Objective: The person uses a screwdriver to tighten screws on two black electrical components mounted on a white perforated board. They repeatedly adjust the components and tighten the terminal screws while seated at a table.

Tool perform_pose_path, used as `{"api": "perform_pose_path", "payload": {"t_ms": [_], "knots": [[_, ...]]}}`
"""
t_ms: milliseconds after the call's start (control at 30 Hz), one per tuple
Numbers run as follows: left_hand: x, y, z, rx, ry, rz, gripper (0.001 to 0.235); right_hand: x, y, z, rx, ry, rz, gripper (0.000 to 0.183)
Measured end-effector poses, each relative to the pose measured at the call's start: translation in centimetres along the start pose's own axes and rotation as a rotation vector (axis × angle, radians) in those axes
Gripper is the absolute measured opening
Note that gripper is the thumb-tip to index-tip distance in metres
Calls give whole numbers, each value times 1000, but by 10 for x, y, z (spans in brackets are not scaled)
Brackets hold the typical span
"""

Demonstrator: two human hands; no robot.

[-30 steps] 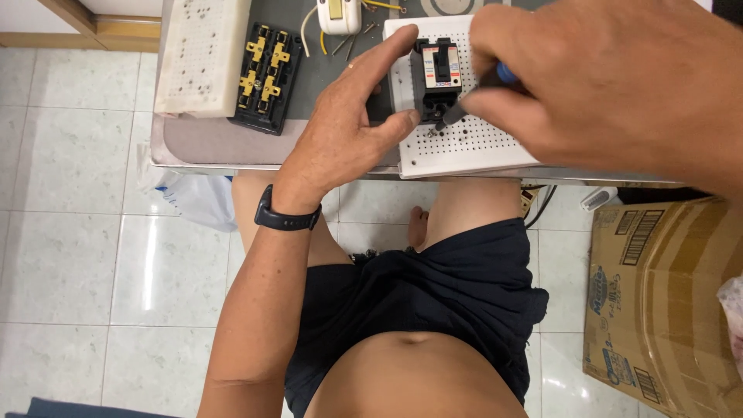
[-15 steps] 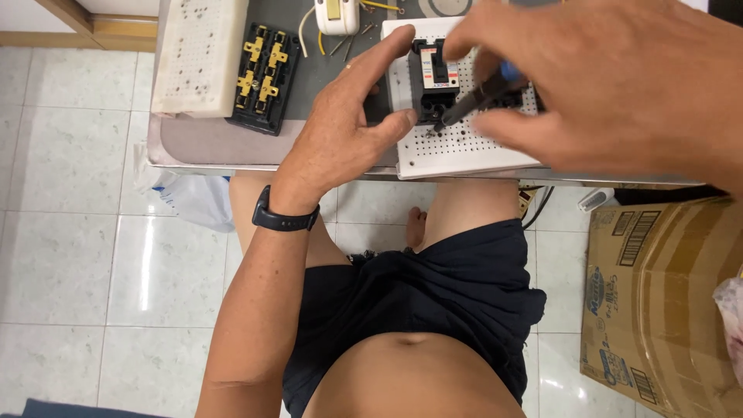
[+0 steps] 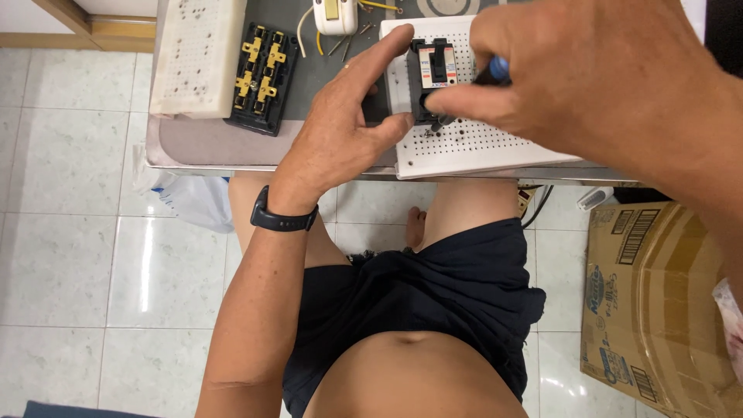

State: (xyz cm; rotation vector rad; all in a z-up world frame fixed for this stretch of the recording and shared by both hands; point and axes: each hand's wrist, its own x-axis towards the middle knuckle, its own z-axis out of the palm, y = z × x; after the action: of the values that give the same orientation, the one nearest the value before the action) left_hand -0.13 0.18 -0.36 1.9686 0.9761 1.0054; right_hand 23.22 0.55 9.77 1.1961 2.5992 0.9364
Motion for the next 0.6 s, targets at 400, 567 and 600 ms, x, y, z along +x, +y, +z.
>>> {"api": "perform_pose_path", "payload": {"t_ms": [400,567,600], "knots": [[0,3,0,0,8,5,67,-3,-3,9,323,134,47,60],[0,4,-1,-16,1,1,66,-4,-9,-18,760,188,170,40],[0,3,-1,-21,-1,10,66,-6,-9,-24,891,206,203,32]]}}
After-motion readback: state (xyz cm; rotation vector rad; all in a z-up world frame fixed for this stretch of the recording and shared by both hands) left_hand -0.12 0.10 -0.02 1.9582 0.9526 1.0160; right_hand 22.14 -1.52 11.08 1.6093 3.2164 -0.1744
